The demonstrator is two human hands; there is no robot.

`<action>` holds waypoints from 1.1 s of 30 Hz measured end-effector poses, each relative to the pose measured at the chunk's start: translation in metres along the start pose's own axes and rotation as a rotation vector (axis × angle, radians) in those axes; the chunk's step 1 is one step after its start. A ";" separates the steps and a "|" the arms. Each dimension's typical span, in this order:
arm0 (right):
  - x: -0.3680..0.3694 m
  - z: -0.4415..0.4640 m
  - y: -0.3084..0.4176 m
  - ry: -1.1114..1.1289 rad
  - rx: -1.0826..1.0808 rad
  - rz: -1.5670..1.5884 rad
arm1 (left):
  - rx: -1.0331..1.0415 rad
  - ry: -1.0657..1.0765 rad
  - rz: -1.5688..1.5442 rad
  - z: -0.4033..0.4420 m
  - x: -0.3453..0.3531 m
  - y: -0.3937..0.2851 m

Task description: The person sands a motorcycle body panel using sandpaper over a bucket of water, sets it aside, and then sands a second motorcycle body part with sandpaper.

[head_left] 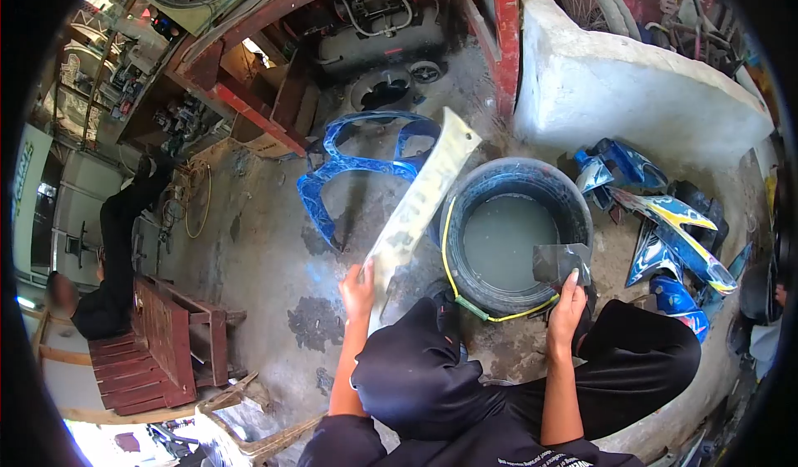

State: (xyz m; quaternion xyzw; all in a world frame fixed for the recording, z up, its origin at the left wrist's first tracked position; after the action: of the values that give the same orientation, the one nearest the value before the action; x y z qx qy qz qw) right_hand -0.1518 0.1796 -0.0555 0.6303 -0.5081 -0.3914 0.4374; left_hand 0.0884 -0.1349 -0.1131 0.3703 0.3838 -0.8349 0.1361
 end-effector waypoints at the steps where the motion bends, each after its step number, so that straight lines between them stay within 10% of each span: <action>1: 0.001 -0.002 0.004 -0.007 0.010 -0.006 | -0.026 -0.007 0.030 -0.012 -0.011 0.007; 16: 0.007 0.004 -0.016 0.061 0.088 -0.003 | -0.503 -0.138 -0.030 -0.193 -0.084 0.124; 33: 0.007 0.008 -0.025 -0.013 0.074 -0.069 | -0.620 -0.130 0.104 -0.089 0.072 0.210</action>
State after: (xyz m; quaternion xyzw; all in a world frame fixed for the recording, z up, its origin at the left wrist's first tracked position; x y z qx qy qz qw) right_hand -0.1506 0.1738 -0.0823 0.6606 -0.5030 -0.3916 0.3967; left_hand 0.1923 -0.2049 -0.3168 0.2761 0.5911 -0.6919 0.3092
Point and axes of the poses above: each hand's wrist, its own z-axis towards the middle knuckle, its own x-axis out of the palm, y = z × x, the point moved 1 cm from there along z, towards the middle knuckle, and after that the axes turned 14 degrees about x, right-handed, at the moved point
